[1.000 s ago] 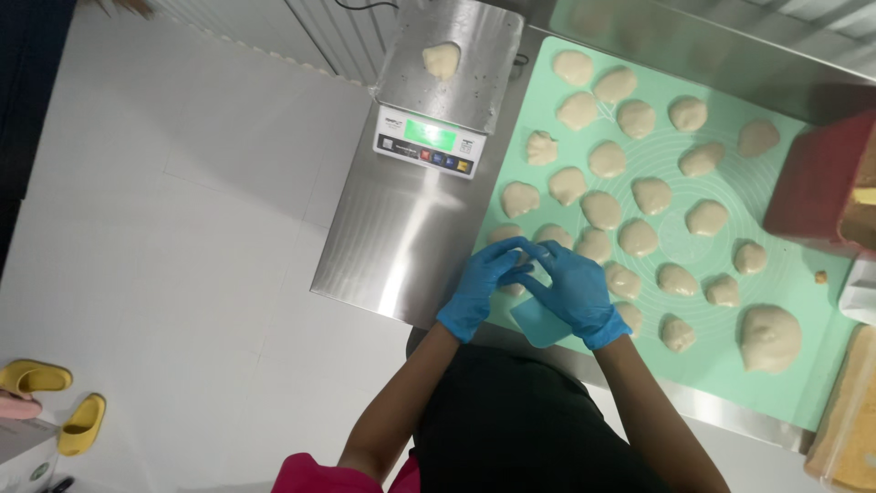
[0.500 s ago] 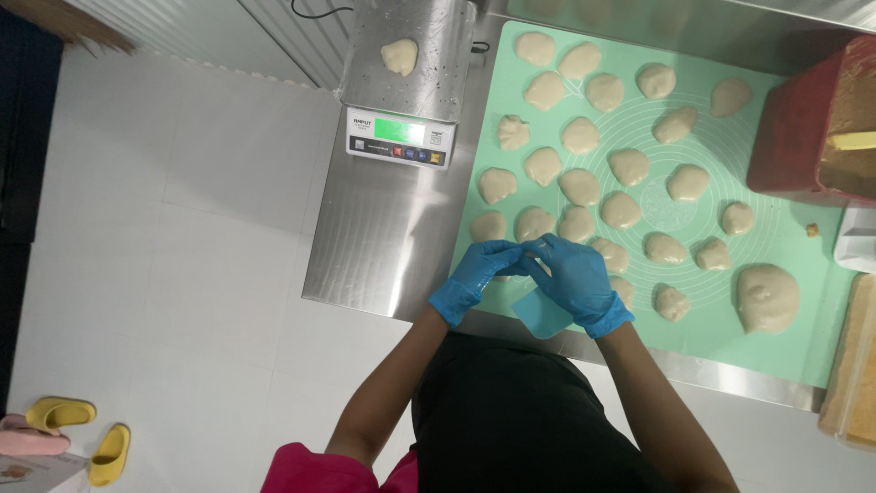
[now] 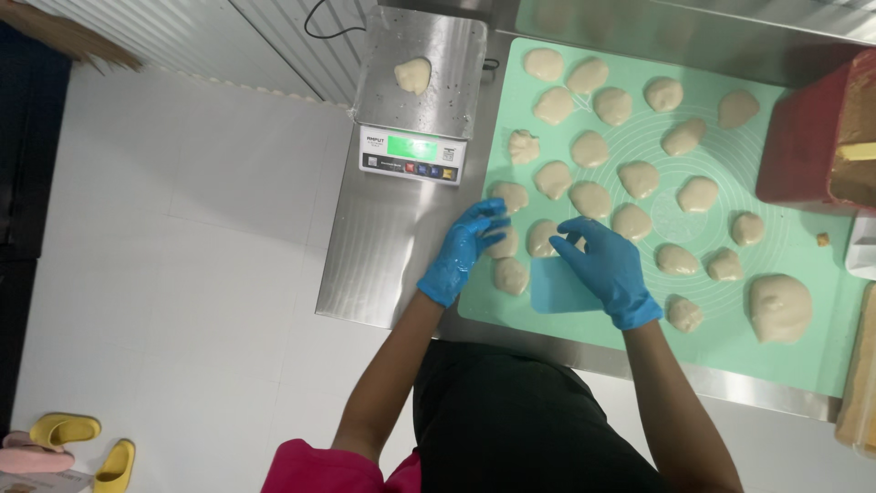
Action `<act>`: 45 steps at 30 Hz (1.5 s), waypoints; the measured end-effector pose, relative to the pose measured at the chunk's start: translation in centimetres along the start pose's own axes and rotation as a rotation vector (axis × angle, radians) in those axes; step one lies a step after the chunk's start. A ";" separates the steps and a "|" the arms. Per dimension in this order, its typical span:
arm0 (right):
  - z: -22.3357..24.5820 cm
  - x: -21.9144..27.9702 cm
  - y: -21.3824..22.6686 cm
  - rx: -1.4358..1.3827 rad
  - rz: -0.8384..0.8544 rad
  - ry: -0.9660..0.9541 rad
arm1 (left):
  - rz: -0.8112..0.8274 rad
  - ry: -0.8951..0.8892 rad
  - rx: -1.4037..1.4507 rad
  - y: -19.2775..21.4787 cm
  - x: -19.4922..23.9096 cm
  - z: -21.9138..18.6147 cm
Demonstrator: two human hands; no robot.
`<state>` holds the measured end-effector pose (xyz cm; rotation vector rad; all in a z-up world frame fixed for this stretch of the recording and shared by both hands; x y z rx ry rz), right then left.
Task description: The person portions dough into uniform pieces using a digital scale and a blue plastic scraper. They weigh each piece, trim excess dough to reach a target weight, and place the finished portions onto a green silicone mat. The person also handles a container of filling and a tray of breadcrumbs during the process.
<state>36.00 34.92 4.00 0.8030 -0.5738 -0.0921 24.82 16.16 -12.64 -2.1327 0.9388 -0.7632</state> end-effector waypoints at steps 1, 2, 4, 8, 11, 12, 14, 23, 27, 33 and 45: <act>0.8 0.0 -0.1 0.009 -0.065 0.110 | 0.042 0.020 0.031 -0.7 0.0 -1.3; 1.9 0.1 -0.7 0.018 -0.129 0.220 | 0.084 0.040 0.061 -1.3 0.3 -2.8; 3.9 -0.4 -1.9 0.067 -0.150 0.347 | 0.171 0.082 0.097 -3.1 0.8 -4.9; 8.0 -2.8 -3.0 0.098 -0.141 0.539 | 0.329 0.125 0.059 -4.1 1.5 -7.4; 10.2 -3.9 -3.1 0.042 -0.110 0.646 | 0.321 0.182 0.066 -2.2 1.0 -7.4; 10.7 -4.3 -3.3 0.023 -0.076 0.663 | 0.299 0.209 0.079 -1.3 0.9 -7.3; 11.7 -5.4 -4.1 0.132 -0.091 0.719 | 0.255 0.230 0.057 0.4 1.0 -7.4; 11.9 -14.3 -6.2 -0.090 0.384 0.615 | 0.018 0.171 -0.142 9.1 3.2 -13.4; 14.3 -20.2 -3.3 -0.068 0.052 0.474 | -0.203 -0.377 0.208 14.9 4.6 -16.3; 19.5 -22.9 -4.5 0.480 -0.091 0.532 | -0.561 -0.578 0.175 14.7 6.3 -13.6; 12.5 -4.9 -3.4 0.155 -0.002 0.652 | -0.027 -0.098 -0.119 0.5 2.7 -3.0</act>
Point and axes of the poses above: each hand's wrist, its own x-axis away from the middle knuckle, its own y-axis out of the back of the hand, z = x × y, the point moved 3 cm from there along -x, towards the middle knuckle, and after that the axes turned 10 degrees about z, right-handed, at the moved point
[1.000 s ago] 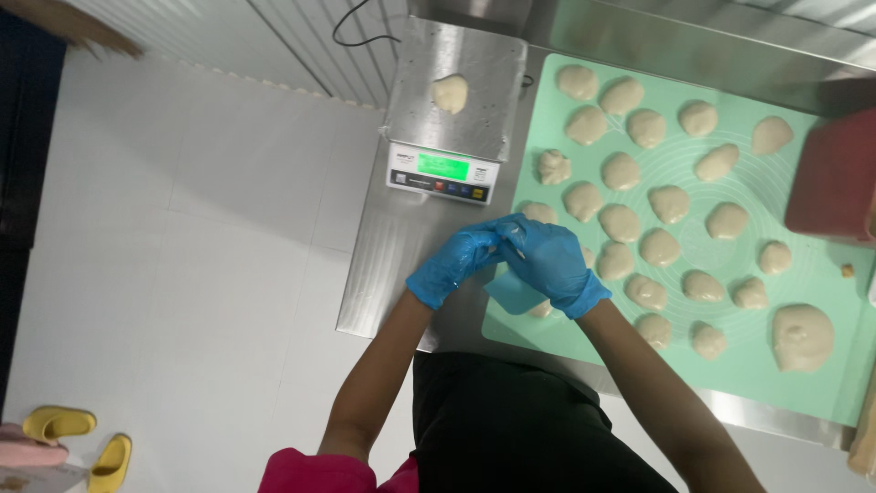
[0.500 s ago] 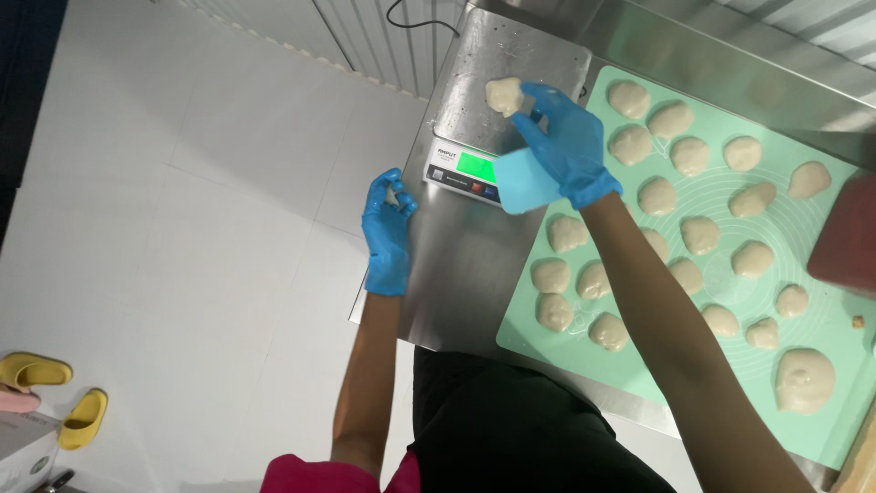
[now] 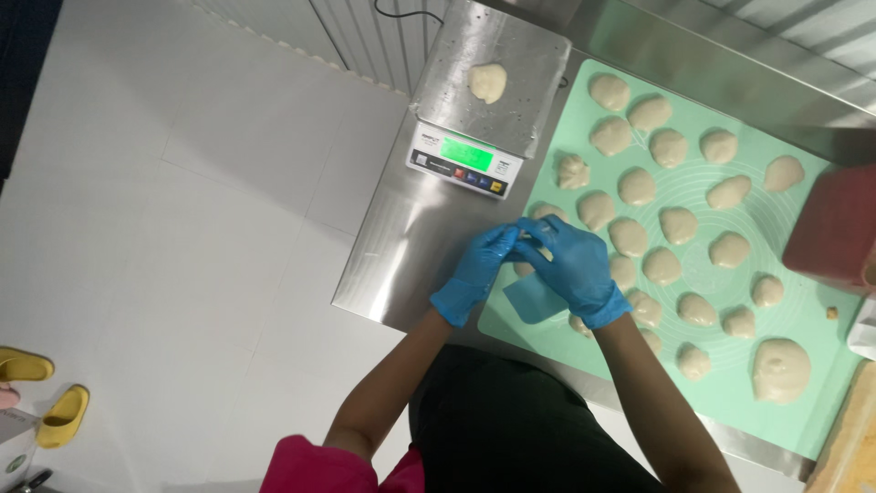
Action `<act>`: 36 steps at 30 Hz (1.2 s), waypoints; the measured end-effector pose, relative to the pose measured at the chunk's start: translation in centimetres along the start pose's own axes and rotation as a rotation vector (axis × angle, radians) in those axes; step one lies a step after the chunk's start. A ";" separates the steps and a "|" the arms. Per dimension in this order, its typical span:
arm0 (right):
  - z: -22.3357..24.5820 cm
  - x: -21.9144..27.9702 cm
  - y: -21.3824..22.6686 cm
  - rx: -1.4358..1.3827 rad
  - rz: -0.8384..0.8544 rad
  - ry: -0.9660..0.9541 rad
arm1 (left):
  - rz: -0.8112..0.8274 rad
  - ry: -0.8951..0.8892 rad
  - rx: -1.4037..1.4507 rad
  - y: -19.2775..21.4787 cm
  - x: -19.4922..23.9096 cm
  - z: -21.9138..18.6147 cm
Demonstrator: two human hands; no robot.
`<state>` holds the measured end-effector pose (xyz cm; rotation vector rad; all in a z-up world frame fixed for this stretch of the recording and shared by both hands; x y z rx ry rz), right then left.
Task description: The person portions dough into uniform pieces using a digital scale and a blue plastic scraper. They weigh each piece, trim excess dough to reach a target weight, and place the finished portions onto a green silicone mat. The person also handles a container of filling and a tray of breadcrumbs during the process.
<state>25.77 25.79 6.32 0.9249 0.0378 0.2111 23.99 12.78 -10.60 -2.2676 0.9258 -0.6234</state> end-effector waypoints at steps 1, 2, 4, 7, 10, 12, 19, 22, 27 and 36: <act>-0.7 1.0 0.0 -0.006 0.008 -0.048 | 0.001 0.044 0.003 -0.5 -0.3 1.1; -1.4 2.0 -0.2 -0.012 0.014 -0.100 | 0.005 0.090 0.006 -1.0 -0.5 2.2; -2.3 4.0 -0.1 -0.015 -0.042 -0.091 | 0.030 0.120 -0.012 -1.8 -0.6 3.4; -3.0 5.7 0.3 0.065 -0.069 -0.078 | 0.059 0.090 0.006 -2.4 -0.3 4.1; -3.1 6.7 0.8 0.057 -0.057 -0.185 | 0.037 0.124 0.122 -2.9 -1.1 5.5; -3.4 7.1 0.8 0.070 -0.015 -0.260 | 0.036 0.190 0.126 -3.2 -1.2 6.2; -6.7 11.9 -1.1 -0.358 -0.016 -0.485 | 0.301 0.474 -0.603 -3.3 -2.0 0.8; -7.2 15.2 -0.4 -0.615 -0.110 -0.587 | -0.183 -0.142 -1.444 1.6 -8.1 -9.2; -7.7 19.9 -0.4 -0.815 -0.165 -0.760 | -0.490 -0.364 -1.815 8.2 -14.7 -17.6; -9.3 30.1 -2.6 -1.000 -0.209 -0.877 | -0.351 -0.261 -1.287 5.3 -12.9 -14.2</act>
Point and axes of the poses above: each hand's wrist, its own x-axis away from the middle knuckle, its own y-axis out of the back of the hand, z = x × y, the point moved 3 cm from there along -x, towards the middle knuckle, and after that the axes turned 10 degrees about z, right-handed, at the moved point
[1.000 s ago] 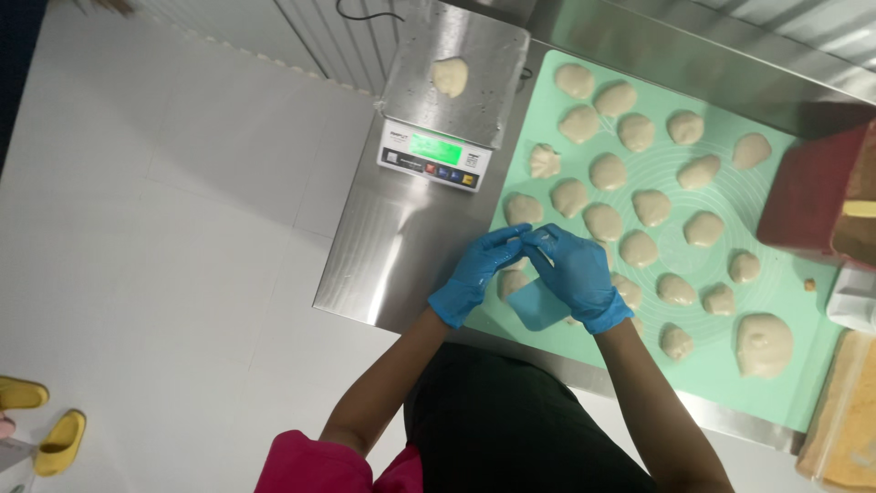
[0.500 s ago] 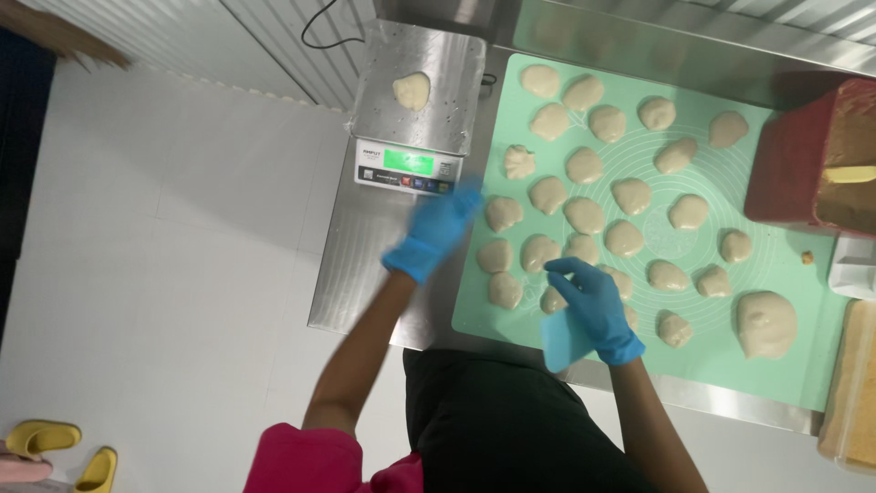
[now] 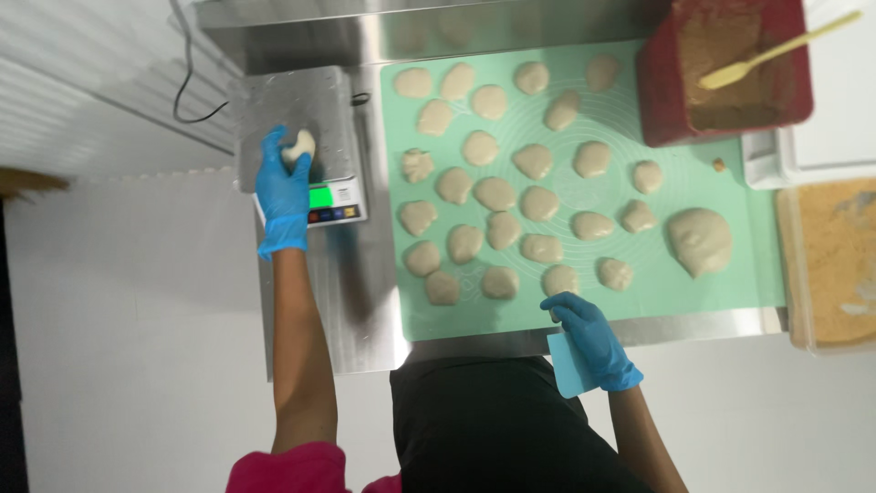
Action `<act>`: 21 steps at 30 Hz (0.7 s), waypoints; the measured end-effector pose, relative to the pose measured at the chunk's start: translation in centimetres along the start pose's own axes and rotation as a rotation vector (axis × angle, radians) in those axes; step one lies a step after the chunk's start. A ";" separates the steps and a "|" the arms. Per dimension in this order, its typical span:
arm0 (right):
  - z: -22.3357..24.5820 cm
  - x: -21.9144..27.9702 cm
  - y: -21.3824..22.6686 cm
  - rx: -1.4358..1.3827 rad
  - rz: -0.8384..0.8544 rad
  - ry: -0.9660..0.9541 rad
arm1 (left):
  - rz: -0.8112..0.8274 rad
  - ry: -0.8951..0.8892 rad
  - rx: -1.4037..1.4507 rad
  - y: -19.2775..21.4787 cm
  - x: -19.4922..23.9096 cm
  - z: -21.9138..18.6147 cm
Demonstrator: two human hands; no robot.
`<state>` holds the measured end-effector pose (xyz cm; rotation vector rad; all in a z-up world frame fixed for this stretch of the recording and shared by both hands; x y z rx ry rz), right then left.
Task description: The person portions dough into uniform pieces using a digital scale and a blue plastic scraper. They weigh each piece, trim excess dough to reach a target weight, and place the finished portions onto a green silicone mat. The person also handles a container of filling and a tray of breadcrumbs during the process.
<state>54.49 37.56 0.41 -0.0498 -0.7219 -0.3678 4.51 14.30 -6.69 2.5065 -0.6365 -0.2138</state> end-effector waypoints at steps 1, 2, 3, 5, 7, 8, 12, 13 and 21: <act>-0.8 0.5 0.5 -0.023 -0.001 0.013 | -0.038 -0.062 0.229 -1.1 0.4 -0.6; -1.4 0.9 1.1 -0.044 -0.002 0.026 | -0.074 -0.121 0.459 -2.5 0.5 -1.2; -2.0 1.2 1.8 -0.047 -0.013 -0.004 | -0.007 -0.056 0.547 -4.8 0.1 -1.6; -3.2 2.0 3.1 -0.052 -0.025 -0.071 | 0.126 0.088 0.712 -10.8 -0.1 -2.3; -3.8 2.9 4.2 -0.053 -0.022 -0.010 | 0.439 0.040 0.643 -19.1 0.7 -4.1; -3.8 3.3 4.9 -0.052 -0.022 0.021 | 0.509 0.031 0.625 -24.1 0.6 -5.2; -4.4 5.6 7.2 -0.091 -0.114 -0.025 | 0.657 -0.186 0.528 -41.7 -1.2 -10.5; -4.6 6.2 7.8 -0.103 -0.148 -0.087 | 0.661 -0.198 0.451 -44.7 -1.9 -12.1; -8.5 9.3 12.7 -0.246 -0.338 0.039 | 0.543 -0.261 -0.034 -50.3 -3.0 -22.6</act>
Point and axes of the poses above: each hand's wrist, its own x-axis away from the middle knuckle, its own y-axis out of the back of the hand, z = x × y, the point moved 3 cm from there along -x, towards the middle knuckle, and after that the axes turned 10 degrees about z, right-handed, at the moved point
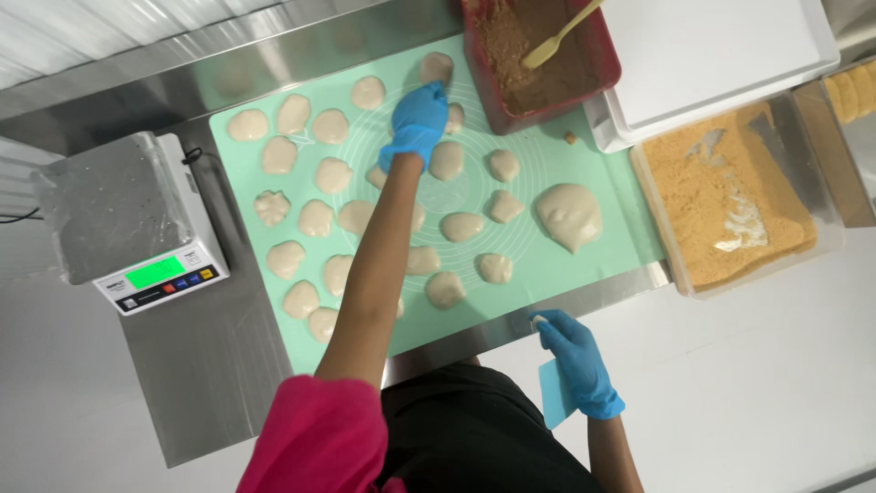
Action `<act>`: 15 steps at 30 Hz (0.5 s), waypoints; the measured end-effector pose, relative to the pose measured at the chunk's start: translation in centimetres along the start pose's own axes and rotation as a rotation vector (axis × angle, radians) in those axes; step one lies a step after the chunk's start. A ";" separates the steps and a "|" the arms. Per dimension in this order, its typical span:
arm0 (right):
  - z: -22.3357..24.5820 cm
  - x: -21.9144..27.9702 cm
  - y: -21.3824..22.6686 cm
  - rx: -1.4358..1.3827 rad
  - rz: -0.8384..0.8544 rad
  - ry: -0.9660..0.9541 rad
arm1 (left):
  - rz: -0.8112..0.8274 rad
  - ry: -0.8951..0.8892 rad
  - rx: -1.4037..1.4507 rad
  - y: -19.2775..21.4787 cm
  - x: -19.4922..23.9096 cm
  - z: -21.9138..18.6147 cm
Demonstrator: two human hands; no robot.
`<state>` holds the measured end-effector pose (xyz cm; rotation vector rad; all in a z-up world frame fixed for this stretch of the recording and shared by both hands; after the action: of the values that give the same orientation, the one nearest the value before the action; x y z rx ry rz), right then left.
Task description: The person portions dough into uniform pieces using a digital scale and a blue plastic scraper. They weigh each piece, trim excess dough to reach a target weight, and place the finished portions onto a green silicone mat. The person also handles a container of filling and a tray of breadcrumbs during the process.
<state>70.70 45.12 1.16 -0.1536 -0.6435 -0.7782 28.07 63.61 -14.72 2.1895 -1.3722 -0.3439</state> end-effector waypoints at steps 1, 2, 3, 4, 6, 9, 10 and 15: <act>-0.2 0.0 1.0 0.005 -0.037 0.040 | -0.044 -0.010 0.037 1.3 2.0 -1.6; -0.2 0.0 1.7 0.009 -0.074 0.080 | -0.071 -0.014 0.104 2.0 4.9 -3.0; -0.1 0.1 2.2 0.051 -0.140 0.079 | -0.017 0.025 0.254 1.5 8.9 -4.2; 0.4 0.1 2.6 0.094 -0.205 0.078 | 0.211 0.135 0.622 -0.7 13.1 -5.6; 2.1 -1.4 2.6 0.287 -0.233 0.077 | 0.795 0.273 1.267 -5.8 19.7 -10.1; 2.6 -5.0 3.1 0.559 -0.102 0.034 | 1.044 0.330 1.216 -10.1 26.7 -11.7; 1.9 -6.2 3.8 0.529 -0.041 0.023 | 0.971 0.317 1.120 -11.1 26.6 -10.7; -4.0 -10.1 14.2 -0.222 0.003 -0.039 | 0.568 0.271 0.588 -16.7 21.4 -5.2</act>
<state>77.13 59.92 -6.58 -0.3734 -0.5926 -0.8442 52.84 51.91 -18.41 2.0218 -2.0143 0.6118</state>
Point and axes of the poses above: each hand's wrist, its own x-axis away from the middle knuckle, its own y-axis out of the back of the hand, z = x × y, the point moved 3 cm from there along -x, towards the middle knuckle, and after that the axes turned 10 degrees about z, right-handed, at the moved point
